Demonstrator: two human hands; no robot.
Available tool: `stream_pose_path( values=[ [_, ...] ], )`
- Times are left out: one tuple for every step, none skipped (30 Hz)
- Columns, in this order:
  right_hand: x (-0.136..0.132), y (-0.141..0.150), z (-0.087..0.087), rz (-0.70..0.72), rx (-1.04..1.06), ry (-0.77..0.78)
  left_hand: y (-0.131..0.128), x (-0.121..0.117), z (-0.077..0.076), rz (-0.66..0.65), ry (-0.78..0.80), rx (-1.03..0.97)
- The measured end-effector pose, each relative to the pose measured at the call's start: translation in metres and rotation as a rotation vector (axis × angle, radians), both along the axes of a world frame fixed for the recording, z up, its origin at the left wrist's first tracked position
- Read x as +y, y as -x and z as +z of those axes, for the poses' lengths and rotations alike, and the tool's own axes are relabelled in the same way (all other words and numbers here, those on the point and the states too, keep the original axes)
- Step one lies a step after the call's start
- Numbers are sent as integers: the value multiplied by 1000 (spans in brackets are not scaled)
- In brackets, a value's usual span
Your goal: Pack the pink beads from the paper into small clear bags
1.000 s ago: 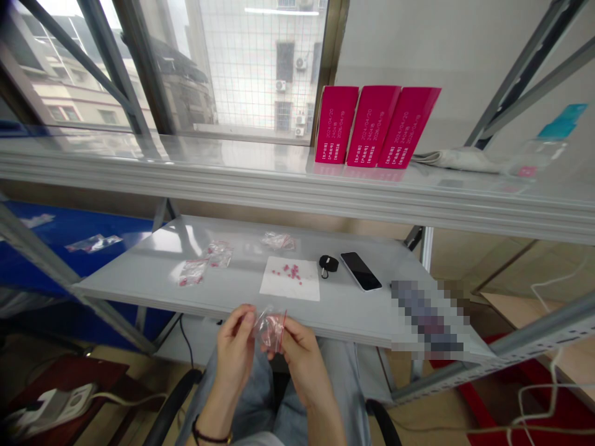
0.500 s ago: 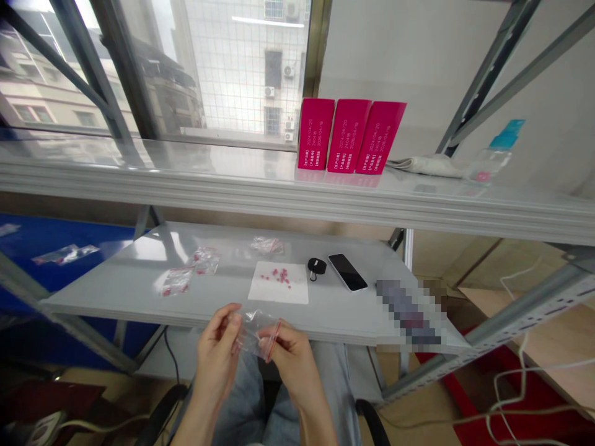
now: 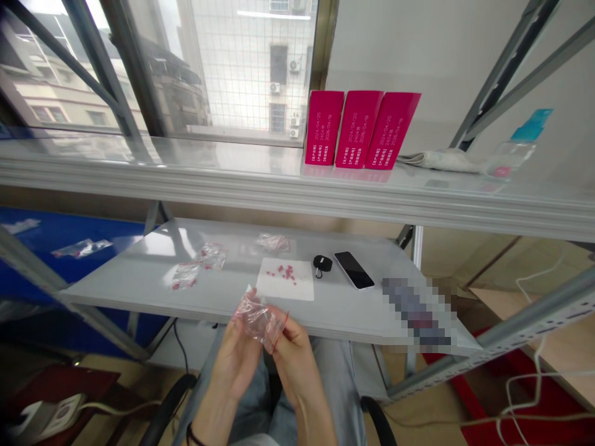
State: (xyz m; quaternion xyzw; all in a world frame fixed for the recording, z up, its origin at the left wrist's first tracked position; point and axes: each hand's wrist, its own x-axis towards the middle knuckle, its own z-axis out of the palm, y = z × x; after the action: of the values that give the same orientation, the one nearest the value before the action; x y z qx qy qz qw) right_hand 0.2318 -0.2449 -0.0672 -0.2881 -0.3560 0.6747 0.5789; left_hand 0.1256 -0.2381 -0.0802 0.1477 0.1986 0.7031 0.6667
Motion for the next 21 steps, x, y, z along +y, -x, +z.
stream_pose_path(
  values=[
    [-1, 2, 1, 23, -16, -8, -1, 0, 1, 11, 2, -5],
    [-1, 4, 2, 40, -44, -17, -2, 0, 4, 28, 9, -12],
    [-1, 6, 2, 50, -85, -26, -2, 1, 7, 49, 18, -25],
    [-1, 7, 2, 53, -135, -36, -2, 2, 11, 67, 35, -45],
    [-1, 7, 1, 49, -188, -47, -2, 4, 14, 85, 66, -76],
    [-1, 7, 1, 46, -239, -56, -2, 6, 18, 100, 112, -117],
    [-1, 7, 0, 45, -284, -63, -2, 8, 21, 116, 168, -167],
    [0, 6, 0, 50, -320, -73, -1, 10, 23, 130, 225, -218],
    [0, 5, 0, 57, -350, -91, -1, 12, 24, 141, 271, -266],
    [1, 3, 0, 63, -382, -118, -1, 14, 24, 149, 306, -307],
    [2, 2, 0, 64, -419, -151, -1, 15, 23, 156, 331, -339],
    [2, 1, -1, 62, -461, -185, -2, 16, 22, 165, 348, -364],
    [3, 0, -2, 52, -504, -214, -2, 16, 21, 174, 359, -385],
    [4, -1, -4, 36, -541, -232, -3, 17, 21, 182, 365, -404],
    [5, -1, -6, 18, -568, -240, -3, 17, 20, 189, 367, -422],
    [5, -1, -8, -1, -581, -241, -4, 17, 20, 195, 365, -438],
    [5, 0, -11, -23, -582, -239, -4, 17, 20, 199, 357, -454],
    [5, 1, -13, -46, -572, -236, -4, 17, 20, 199, 348, -470],
    [5, 4, -15, -83, -548, -229, -4, 17, 21, 196, 341, -487],
    [5, 7, -17, -138, -512, -219, -3, 18, 21, 194, 340, -506],
    [4, 10, -19, -215, -466, -202, -3, 18, 22, 193, 341, -523]
  ],
)
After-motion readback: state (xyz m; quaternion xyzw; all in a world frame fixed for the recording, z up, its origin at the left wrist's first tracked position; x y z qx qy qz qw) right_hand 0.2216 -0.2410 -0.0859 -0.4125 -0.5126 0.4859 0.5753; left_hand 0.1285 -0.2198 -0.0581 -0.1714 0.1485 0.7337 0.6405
